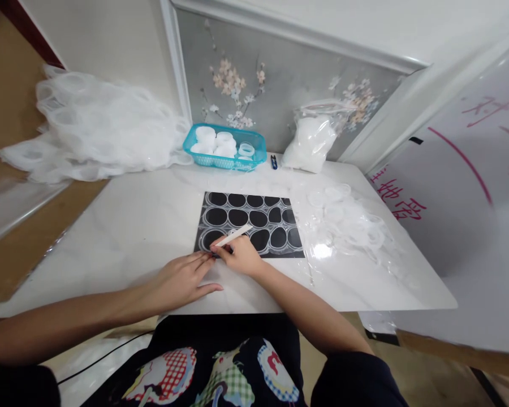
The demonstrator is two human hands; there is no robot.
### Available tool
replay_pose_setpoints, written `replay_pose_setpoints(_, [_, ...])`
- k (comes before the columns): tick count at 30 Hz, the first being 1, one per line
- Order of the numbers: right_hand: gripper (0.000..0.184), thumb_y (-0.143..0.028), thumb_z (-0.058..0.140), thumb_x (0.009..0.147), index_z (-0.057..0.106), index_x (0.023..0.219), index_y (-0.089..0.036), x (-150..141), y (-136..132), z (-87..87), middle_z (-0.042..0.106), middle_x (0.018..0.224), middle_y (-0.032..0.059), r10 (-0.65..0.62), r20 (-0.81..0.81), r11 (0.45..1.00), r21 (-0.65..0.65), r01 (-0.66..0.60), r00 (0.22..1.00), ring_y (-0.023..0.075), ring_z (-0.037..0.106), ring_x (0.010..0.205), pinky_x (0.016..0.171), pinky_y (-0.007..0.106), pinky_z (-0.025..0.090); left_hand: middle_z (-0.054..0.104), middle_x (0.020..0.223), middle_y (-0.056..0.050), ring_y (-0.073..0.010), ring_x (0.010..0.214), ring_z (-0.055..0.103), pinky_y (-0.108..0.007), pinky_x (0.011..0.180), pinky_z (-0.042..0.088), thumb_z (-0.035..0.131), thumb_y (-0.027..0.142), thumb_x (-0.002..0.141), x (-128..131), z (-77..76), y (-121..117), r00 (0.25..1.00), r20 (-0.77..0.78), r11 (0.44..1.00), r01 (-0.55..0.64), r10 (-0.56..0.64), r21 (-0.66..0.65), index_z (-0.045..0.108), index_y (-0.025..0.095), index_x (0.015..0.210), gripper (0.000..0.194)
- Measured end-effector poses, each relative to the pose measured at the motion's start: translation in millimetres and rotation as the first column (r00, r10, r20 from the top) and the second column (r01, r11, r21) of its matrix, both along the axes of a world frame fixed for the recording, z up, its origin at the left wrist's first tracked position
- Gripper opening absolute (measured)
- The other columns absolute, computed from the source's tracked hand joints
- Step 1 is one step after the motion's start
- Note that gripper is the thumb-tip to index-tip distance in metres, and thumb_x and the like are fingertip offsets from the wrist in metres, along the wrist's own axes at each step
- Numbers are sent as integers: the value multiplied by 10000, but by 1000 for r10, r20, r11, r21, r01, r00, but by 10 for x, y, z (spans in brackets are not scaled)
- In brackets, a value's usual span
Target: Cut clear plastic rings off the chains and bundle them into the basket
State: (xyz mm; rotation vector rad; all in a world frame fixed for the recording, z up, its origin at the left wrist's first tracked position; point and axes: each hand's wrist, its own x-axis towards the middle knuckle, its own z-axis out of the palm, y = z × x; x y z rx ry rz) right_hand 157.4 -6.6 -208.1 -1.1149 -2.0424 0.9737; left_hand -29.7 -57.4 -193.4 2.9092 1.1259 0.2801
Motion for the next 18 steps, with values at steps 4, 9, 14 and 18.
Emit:
replay_pose_setpoints(4, [205,-318,591,884,742,892,-181,16,-8,-17,736,721,42,-20,-14,998,-53,20,1000,156,638,588,584,270,495,675,1150,-201,-297,1096,631,-397,936,494,294,622,964,-3,-15,6,999,42,999,-12,13,-33,622,59,1149,677])
replay_pose_setpoints(9, [220,-340,603,875,740,881,-168,22,-1,-14,727,699,40,-33,-66,992,-125,24,997,143,631,547,556,258,487,684,1133,-197,-288,1077,640,-381,931,497,269,617,970,-12,-13,4,1000,6,1000,-13,13,-11,641,55,1108,688])
replay_pose_setpoints(14, [236,-354,615,867,741,879,-155,29,7,-21,684,602,25,-43,-85,985,-169,28,995,147,626,529,542,255,475,675,1158,-194,-293,1091,633,-388,934,494,297,609,970,-16,-20,6,1000,12,1000,-8,9,-20,637,63,1115,659])
replay_pose_setpoints(18, [238,-359,615,867,743,883,-160,25,4,-30,701,635,35,-37,-68,986,-162,26,997,150,631,544,549,261,480,668,1177,-183,-292,1117,618,-399,957,479,307,610,968,-19,-48,6,998,51,999,-24,27,-48,629,85,1139,639])
